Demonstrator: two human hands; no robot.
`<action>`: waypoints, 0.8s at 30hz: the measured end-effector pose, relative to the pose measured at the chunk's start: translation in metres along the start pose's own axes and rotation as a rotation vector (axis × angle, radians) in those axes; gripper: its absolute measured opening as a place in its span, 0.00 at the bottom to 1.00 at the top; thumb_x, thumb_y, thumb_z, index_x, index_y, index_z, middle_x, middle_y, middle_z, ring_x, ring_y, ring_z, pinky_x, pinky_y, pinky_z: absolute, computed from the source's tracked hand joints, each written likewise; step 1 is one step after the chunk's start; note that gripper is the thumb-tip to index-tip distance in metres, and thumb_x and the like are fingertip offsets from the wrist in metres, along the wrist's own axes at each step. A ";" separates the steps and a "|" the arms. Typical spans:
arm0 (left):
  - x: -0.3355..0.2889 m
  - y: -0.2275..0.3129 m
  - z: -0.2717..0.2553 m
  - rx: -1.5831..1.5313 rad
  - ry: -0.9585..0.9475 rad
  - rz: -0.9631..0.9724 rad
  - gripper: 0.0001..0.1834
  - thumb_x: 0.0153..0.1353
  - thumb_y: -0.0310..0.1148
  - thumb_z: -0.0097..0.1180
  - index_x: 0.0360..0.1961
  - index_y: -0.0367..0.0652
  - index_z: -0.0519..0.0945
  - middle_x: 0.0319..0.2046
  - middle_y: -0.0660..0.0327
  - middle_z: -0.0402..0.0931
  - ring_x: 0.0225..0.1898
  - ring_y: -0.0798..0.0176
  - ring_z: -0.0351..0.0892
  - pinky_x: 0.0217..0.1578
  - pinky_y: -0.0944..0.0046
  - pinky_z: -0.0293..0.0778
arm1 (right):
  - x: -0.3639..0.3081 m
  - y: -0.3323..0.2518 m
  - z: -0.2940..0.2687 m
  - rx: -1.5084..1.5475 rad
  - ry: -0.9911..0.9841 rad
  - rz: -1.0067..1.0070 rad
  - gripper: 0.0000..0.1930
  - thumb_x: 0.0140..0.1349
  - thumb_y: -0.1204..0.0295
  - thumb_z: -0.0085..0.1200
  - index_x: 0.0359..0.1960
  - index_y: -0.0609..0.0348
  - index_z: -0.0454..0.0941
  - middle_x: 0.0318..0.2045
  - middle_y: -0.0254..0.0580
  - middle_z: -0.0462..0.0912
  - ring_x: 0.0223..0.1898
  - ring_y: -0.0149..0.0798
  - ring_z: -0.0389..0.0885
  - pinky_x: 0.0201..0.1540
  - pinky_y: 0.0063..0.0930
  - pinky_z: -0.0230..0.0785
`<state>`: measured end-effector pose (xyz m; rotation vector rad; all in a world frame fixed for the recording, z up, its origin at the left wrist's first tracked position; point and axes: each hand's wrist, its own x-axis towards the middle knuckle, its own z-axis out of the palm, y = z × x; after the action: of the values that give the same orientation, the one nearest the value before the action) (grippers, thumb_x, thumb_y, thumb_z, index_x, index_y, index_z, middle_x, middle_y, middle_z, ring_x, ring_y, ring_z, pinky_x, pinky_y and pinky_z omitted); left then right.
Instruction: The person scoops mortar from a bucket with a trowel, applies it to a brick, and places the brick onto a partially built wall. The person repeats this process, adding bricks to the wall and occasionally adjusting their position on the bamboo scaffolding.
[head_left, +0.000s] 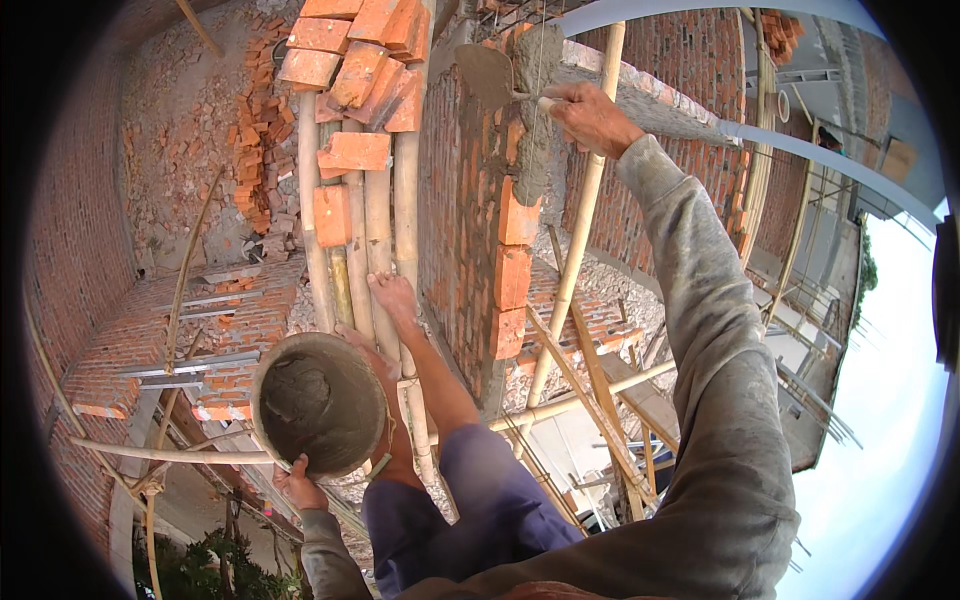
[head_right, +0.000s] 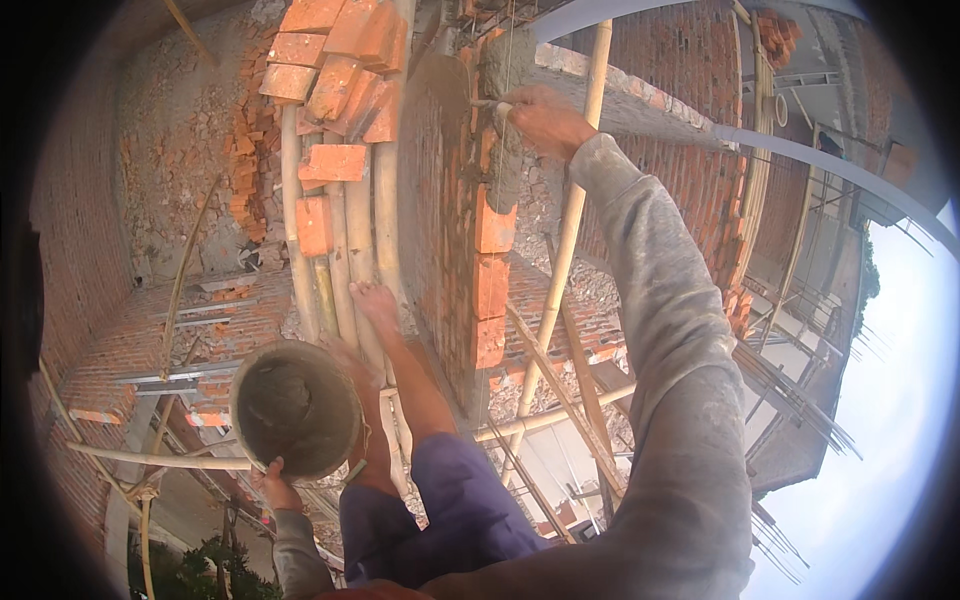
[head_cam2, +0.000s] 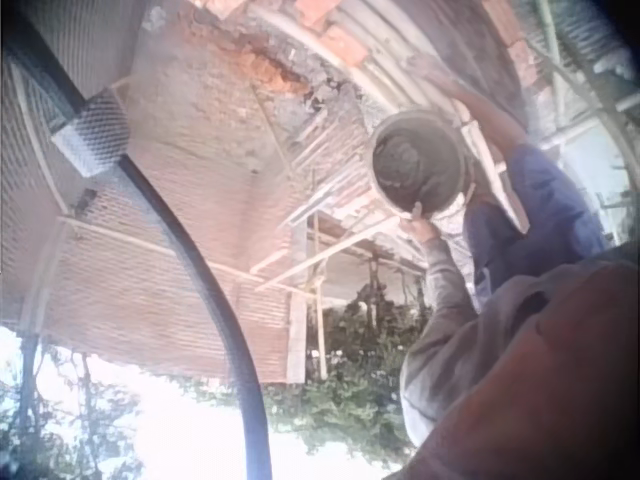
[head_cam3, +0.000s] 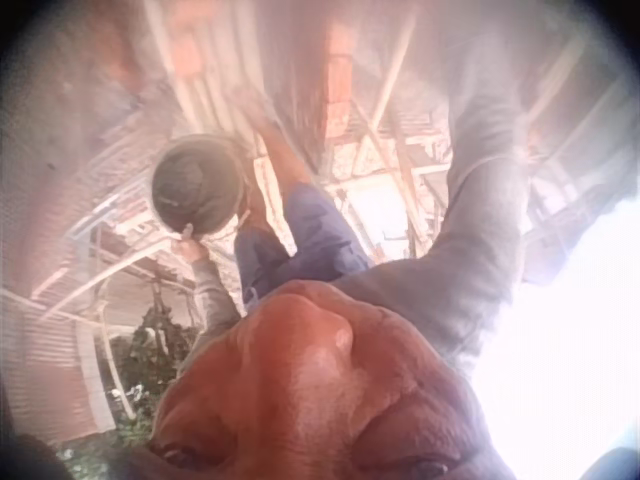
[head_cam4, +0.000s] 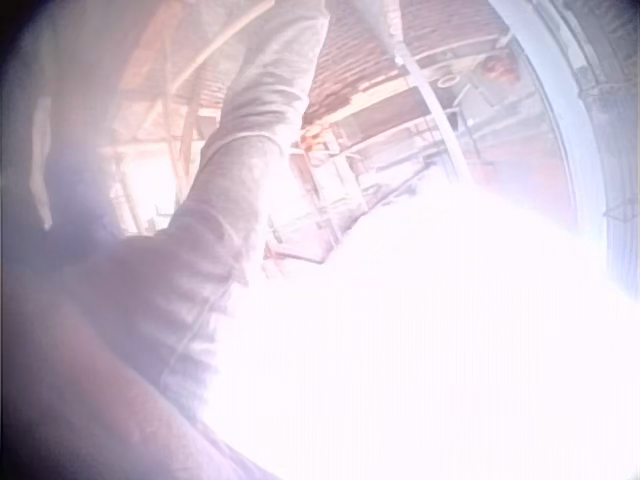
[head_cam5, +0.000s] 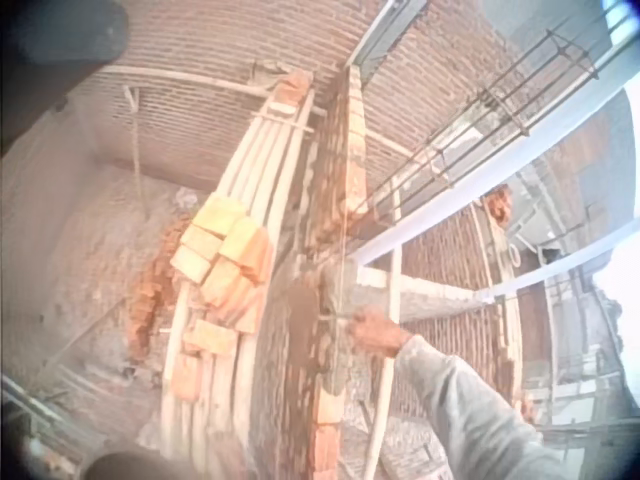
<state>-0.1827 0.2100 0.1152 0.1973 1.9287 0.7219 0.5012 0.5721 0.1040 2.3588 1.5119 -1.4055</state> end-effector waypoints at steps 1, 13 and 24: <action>-0.003 -0.005 -0.005 -0.064 -0.041 0.030 0.24 0.53 0.19 0.62 0.55 0.38 0.84 0.51 0.58 0.85 0.50 0.58 0.82 0.58 0.55 0.75 | 0.023 -0.004 -0.008 -0.101 -0.023 0.078 0.21 0.72 0.59 0.54 0.51 0.68 0.82 0.26 0.44 0.82 0.27 0.38 0.83 0.31 0.38 0.75; -0.003 -0.044 -0.029 -0.134 0.123 -0.101 0.28 0.57 0.22 0.62 0.61 0.46 0.78 0.56 0.60 0.81 0.55 0.57 0.79 0.61 0.52 0.75 | 0.210 0.007 -0.075 -1.976 -0.321 -0.703 0.11 0.64 0.64 0.60 0.43 0.53 0.88 0.41 0.39 0.91 0.45 0.45 0.89 0.46 0.39 0.76; -0.002 -0.020 -0.016 -0.052 0.029 -0.064 0.24 0.57 0.20 0.62 0.57 0.45 0.80 0.51 0.62 0.83 0.51 0.61 0.81 0.56 0.56 0.77 | 0.128 0.003 -0.055 -1.418 -0.455 -0.394 0.13 0.68 0.63 0.58 0.41 0.61 0.83 0.36 0.39 0.89 0.34 0.44 0.89 0.36 0.43 0.82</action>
<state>-0.1920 0.1868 0.1098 0.0930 1.9331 0.7345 0.5573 0.6875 0.0490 0.8679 1.8515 -0.4057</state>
